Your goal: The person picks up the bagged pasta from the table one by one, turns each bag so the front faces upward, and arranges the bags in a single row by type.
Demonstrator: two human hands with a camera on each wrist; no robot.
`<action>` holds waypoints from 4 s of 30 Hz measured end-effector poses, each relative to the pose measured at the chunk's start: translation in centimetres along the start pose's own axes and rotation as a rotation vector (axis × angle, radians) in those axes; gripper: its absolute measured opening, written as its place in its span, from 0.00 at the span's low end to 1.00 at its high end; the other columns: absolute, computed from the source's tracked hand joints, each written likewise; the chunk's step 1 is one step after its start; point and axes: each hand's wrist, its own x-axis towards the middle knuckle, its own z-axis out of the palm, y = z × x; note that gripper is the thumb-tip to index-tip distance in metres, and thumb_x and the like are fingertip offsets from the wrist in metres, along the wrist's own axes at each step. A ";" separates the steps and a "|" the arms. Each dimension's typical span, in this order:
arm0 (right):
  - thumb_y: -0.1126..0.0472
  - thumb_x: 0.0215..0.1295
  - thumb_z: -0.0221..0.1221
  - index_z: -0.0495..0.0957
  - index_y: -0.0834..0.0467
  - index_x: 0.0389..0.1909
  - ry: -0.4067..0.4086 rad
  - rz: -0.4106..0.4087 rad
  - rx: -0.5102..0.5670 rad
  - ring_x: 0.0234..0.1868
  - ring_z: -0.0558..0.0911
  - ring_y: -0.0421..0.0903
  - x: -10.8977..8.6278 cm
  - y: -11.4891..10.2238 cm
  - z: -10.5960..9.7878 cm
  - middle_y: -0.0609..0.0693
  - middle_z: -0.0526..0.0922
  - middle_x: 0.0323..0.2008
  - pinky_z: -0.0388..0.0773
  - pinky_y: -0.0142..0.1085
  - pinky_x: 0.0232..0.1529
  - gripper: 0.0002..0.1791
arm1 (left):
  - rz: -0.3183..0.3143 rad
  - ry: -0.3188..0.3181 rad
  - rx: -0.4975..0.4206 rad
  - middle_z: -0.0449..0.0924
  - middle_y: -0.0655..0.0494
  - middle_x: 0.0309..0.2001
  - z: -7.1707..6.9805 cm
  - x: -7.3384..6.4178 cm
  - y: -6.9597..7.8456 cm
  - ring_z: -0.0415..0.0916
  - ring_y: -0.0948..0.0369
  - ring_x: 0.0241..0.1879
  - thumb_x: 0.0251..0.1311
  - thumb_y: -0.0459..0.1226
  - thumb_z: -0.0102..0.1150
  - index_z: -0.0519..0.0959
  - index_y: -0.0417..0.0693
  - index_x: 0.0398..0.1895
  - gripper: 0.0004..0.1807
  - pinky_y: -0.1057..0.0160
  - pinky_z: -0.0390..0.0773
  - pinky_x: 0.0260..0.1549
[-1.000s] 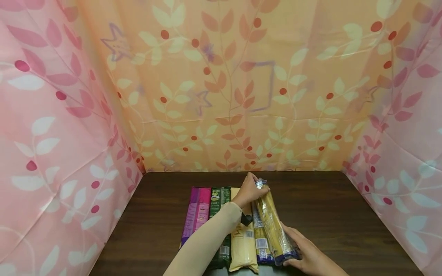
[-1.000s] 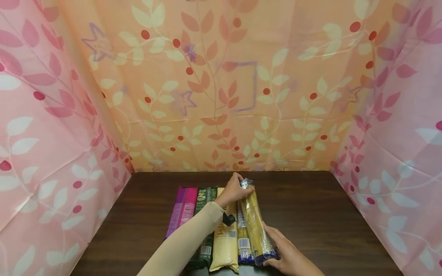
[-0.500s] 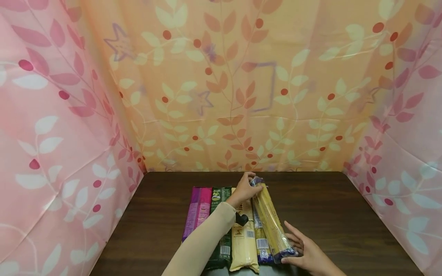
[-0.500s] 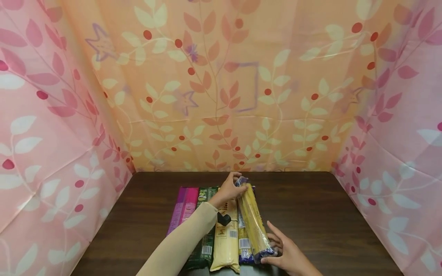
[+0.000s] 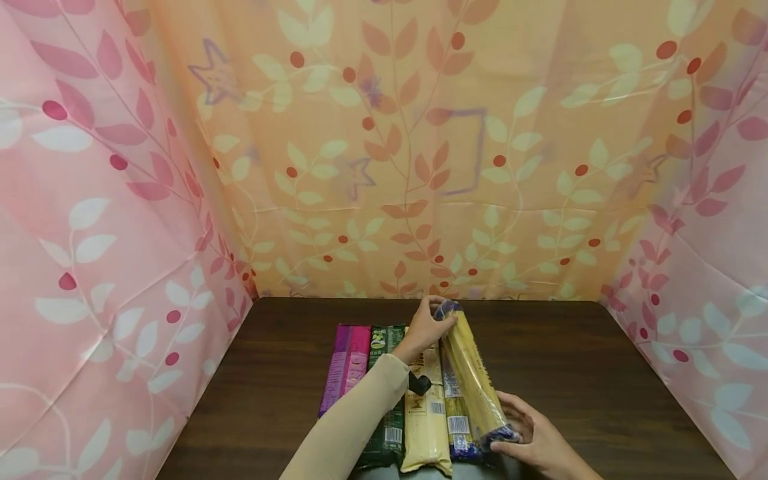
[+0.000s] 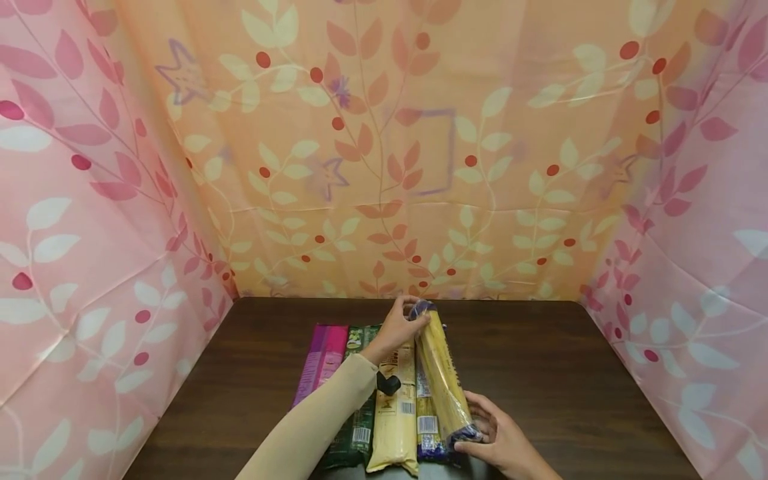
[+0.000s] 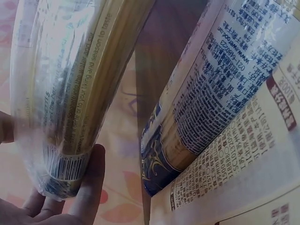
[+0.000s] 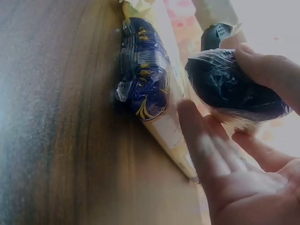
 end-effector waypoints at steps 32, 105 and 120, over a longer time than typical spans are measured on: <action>0.84 0.68 0.60 0.44 0.69 0.84 -0.068 -0.320 0.125 0.55 0.87 0.58 0.3 0.3 1.0 0.50 0.63 0.71 0.90 0.48 0.40 0.50 | -0.050 0.043 -0.032 0.82 0.56 0.57 -0.9 -0.6 0.6 0.80 0.57 0.56 0.75 0.61 0.60 0.80 0.56 0.61 0.25 0.49 0.82 0.55; 0.69 0.45 0.84 0.66 0.65 0.79 0.330 -0.175 -0.730 0.41 0.75 0.29 -1.9 1.9 -4.0 0.51 0.79 0.51 0.81 0.32 0.36 0.58 | -0.103 -0.182 0.007 0.69 0.37 0.76 7.5 3.1 0.2 0.70 0.43 0.75 0.75 0.31 0.64 0.67 0.56 0.82 0.35 0.46 0.83 0.56; 0.65 0.52 0.82 0.68 0.70 0.77 0.337 -0.009 -0.639 0.41 0.74 0.30 -2.3 2.5 -4.6 0.56 0.80 0.52 0.83 0.33 0.38 0.51 | -0.159 -0.292 -0.132 0.55 0.39 0.84 9.3 3.0 -0.7 0.58 0.43 0.81 0.75 0.26 0.62 0.55 0.49 0.87 0.42 0.45 0.76 0.68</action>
